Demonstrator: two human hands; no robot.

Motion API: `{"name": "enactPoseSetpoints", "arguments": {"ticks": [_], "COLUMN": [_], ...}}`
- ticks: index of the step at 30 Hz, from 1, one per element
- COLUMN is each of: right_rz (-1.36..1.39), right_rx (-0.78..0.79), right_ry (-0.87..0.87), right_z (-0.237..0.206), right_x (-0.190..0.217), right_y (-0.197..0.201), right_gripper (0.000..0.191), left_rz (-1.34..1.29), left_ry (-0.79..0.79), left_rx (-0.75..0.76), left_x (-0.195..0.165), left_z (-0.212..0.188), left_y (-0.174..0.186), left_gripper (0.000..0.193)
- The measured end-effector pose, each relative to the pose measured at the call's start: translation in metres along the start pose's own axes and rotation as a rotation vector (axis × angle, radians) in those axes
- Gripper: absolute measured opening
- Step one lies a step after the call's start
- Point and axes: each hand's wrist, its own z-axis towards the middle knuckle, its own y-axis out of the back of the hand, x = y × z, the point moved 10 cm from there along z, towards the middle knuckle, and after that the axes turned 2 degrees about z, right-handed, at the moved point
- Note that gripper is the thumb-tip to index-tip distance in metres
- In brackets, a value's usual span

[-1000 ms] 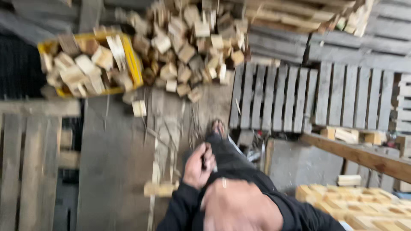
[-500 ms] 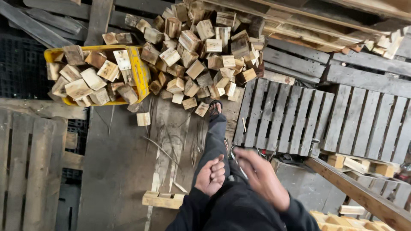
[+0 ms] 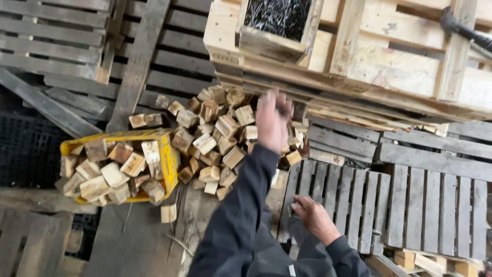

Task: The person dismantles wooden pallets using a claw hammer, prying apart planks and pulling out nails. They collect the removed nails in a container and stack the salvaged wood blocks and planks on a pile.

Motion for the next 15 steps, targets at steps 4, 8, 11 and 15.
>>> {"name": "enactPoseSetpoints", "arguments": {"ticks": [4,8,11,15], "right_rz": [0.133,0.104,-0.152,0.116], "right_rx": [-0.01,0.047,0.087,0.277], "right_ry": [0.032,0.016,0.353,-0.043], "right_z": [0.041,0.075,0.102,0.189], "right_x": [0.018,-0.008,-0.02,-0.103], "right_y": [0.012,-0.002,-0.03,-0.103], "right_gripper": [0.037,0.034,0.03,0.045], "left_rz": [0.273,0.524,0.787,1.497], "left_ry": [0.216,-0.31,-0.649,0.016], "left_rx": [-0.26,-0.348,-0.246,-0.625], "left_x": [-0.028,-0.081,-0.086,-0.013], "left_z": [0.115,0.143,0.086,0.012], "left_y": [-0.075,-0.015,0.122,0.356], "left_gripper": [0.057,0.081,0.061,0.07]}}
